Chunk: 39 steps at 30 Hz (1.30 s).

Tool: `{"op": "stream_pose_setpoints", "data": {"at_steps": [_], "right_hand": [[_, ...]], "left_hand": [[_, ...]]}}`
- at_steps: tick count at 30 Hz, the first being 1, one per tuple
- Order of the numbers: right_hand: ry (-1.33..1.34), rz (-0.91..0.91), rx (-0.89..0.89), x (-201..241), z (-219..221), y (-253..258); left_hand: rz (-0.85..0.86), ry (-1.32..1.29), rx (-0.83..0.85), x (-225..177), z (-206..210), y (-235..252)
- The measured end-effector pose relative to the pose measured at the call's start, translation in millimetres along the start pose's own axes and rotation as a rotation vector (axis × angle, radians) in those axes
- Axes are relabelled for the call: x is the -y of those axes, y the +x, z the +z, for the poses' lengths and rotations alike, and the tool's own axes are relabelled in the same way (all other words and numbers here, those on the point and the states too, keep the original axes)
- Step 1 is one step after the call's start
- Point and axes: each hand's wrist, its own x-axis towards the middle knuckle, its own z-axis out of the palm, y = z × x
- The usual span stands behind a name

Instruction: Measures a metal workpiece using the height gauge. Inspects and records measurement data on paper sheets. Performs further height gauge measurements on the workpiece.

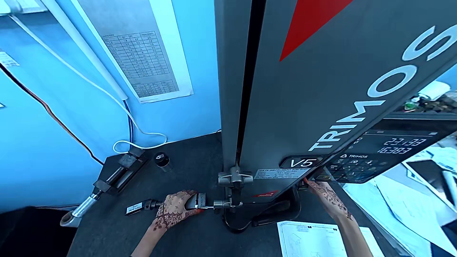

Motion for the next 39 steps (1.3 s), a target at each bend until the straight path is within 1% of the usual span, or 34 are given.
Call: {"op": "stream_pose_setpoints", "data": {"at_steps": [2,5,7,11,14,16,22,26,34,37,39], "right_hand": [[0.019,-0.003,0.025,-2.5,1.4,2.0],[0.16,-0.062,0.053,-7.3,-3.5,-1.3],[0.244,-0.077,0.049,-10.1,-2.8,-2.2],[0.083,-0.026,0.036,-9.8,1.9,-2.7],[0.135,-0.019,0.056,-9.8,3.0,-2.1],[0.134,-0.028,0.06,-10.5,2.7,-3.2],[0.122,-0.035,0.039,-11.5,5.3,-4.2],[0.133,-0.033,0.031,-14.4,5.1,-0.8],[0.149,-0.027,0.061,-12.5,1.2,0.6],[0.125,-0.031,0.074,-12.2,-2.0,1.5],[0.125,-0.026,0.073,-10.9,-1.4,2.1]], "left_hand": [[0.014,0.011,-0.02,0.2,1.3,-0.2],[0.031,0.011,-0.04,-0.7,2.3,-0.7],[0.023,0.01,-0.023,-1.9,1.6,-0.9],[0.023,0.022,-0.033,-4.8,2.0,-1.8],[0.023,0.031,-0.04,-5.3,3.4,-1.2],[0.005,0.022,-0.02,-7.2,2.2,-1.5],[0.008,0.011,-0.027,-8.0,3.7,-2.2],[-0.041,0.003,0.046,-11.1,-0.2,-0.9],[-0.016,0.012,0.007,-9.5,2.8,-1.3],[-0.051,0.012,0.057,-11.5,1.0,-0.7],[-0.057,0.01,0.062,-12.0,1.3,-0.4]]}}
